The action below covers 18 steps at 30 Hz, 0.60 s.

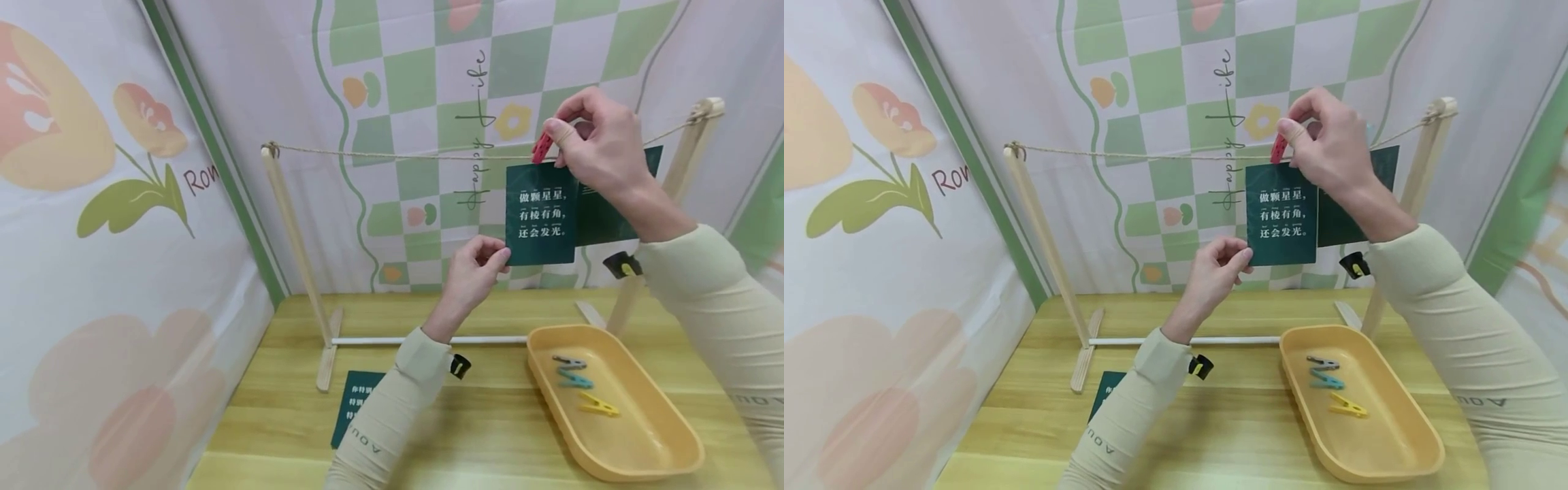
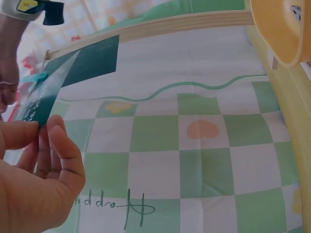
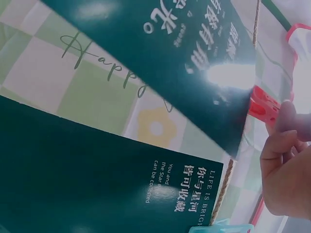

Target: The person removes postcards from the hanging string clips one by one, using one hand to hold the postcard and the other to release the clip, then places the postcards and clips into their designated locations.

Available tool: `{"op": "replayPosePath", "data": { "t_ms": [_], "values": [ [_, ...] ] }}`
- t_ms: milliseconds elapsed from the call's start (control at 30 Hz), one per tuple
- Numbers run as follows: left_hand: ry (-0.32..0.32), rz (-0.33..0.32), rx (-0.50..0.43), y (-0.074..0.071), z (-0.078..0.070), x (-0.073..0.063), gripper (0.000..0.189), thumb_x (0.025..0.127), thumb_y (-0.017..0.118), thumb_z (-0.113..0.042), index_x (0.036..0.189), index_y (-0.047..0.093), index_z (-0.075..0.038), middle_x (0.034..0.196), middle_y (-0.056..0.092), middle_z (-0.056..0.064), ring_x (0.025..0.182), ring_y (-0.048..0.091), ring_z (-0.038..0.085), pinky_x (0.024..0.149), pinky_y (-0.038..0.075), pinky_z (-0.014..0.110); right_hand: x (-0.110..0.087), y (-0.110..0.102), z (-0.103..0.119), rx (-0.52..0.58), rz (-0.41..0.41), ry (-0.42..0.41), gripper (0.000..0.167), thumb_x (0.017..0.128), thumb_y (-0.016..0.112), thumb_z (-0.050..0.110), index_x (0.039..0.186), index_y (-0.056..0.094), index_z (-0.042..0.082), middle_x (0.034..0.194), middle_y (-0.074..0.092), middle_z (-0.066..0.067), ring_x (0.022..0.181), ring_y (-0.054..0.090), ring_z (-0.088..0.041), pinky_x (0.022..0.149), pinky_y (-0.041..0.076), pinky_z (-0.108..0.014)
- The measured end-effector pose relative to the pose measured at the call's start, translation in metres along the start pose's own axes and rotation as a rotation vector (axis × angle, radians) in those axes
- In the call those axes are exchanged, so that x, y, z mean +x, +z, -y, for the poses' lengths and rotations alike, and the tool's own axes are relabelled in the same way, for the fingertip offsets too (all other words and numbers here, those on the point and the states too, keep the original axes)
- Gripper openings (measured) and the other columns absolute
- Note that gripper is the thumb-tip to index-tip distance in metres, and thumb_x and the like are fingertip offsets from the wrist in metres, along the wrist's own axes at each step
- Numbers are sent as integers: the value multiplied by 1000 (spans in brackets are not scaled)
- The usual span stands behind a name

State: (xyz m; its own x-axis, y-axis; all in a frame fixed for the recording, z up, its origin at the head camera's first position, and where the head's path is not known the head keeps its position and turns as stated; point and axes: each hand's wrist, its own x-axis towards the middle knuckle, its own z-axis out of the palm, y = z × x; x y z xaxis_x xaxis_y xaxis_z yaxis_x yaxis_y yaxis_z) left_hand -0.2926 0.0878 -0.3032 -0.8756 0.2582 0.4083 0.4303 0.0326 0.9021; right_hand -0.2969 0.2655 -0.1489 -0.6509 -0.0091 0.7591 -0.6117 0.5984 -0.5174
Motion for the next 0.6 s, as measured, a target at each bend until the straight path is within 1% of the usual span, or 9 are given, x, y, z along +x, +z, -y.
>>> {"op": "replayPosePath", "data": {
  "t_ms": [100,167,200,233,300,400,433,500,600],
  "values": [
    [-4,2,-17,-1,0,-1,13,98,62,-17,104,65,-6,86,64,3,70,66,9,59,51,17,-4,2,3,-4,-43,-41,10,96,63,18,98,55,23,81,61,22,49,53,1,46,38,-13],
    [-4,1,-37,-3,2,-1,13,97,62,-16,104,65,-5,86,65,4,69,65,7,58,50,18,-8,3,6,-28,-62,-70,9,96,63,19,99,56,22,79,61,24,49,53,2,47,37,-14],
    [-4,1,-40,-3,3,-2,13,97,62,-16,104,65,-4,85,64,3,68,64,4,58,50,17,-10,4,7,-49,-66,-86,8,96,63,19,100,56,20,78,60,25,50,52,4,48,37,-14],
    [0,1,-45,-4,3,-2,13,97,62,-15,103,65,-4,85,64,4,68,63,3,58,49,17,-13,4,9,-68,-66,-100,9,96,63,20,101,57,16,77,59,26,51,52,5,49,37,-14],
    [5,3,-46,-5,4,-3,14,97,63,-15,103,66,-4,86,65,5,68,62,2,59,49,17,-18,4,12,-106,-54,-116,15,97,62,21,104,57,8,77,57,29,53,51,8,52,38,-13],
    [10,9,-31,-7,4,-5,13,96,64,-16,102,67,-5,85,65,4,68,61,2,59,48,16,-25,3,14,-139,-30,-117,27,97,61,22,112,56,0,78,54,31,57,51,10,58,40,-10],
    [10,10,-28,-8,4,-5,12,96,64,-16,102,67,-6,84,65,5,68,60,2,58,47,16,-26,3,14,-140,-29,-117,31,97,61,22,115,55,-2,80,54,31,58,51,11,60,41,-9],
    [1,12,-25,-10,4,-7,12,96,65,-18,101,68,-7,83,66,3,67,59,3,56,46,16,-29,2,13,-126,-36,-116,33,96,63,21,118,56,-2,86,54,31,61,53,12,62,41,-7],
    [-12,15,-28,-13,3,-8,13,95,65,-19,101,68,-7,81,66,3,65,58,4,54,44,17,-31,1,10,-75,-68,-142,34,94,66,15,122,57,-3,93,56,28,65,55,11,61,43,-5]
  ]
}}
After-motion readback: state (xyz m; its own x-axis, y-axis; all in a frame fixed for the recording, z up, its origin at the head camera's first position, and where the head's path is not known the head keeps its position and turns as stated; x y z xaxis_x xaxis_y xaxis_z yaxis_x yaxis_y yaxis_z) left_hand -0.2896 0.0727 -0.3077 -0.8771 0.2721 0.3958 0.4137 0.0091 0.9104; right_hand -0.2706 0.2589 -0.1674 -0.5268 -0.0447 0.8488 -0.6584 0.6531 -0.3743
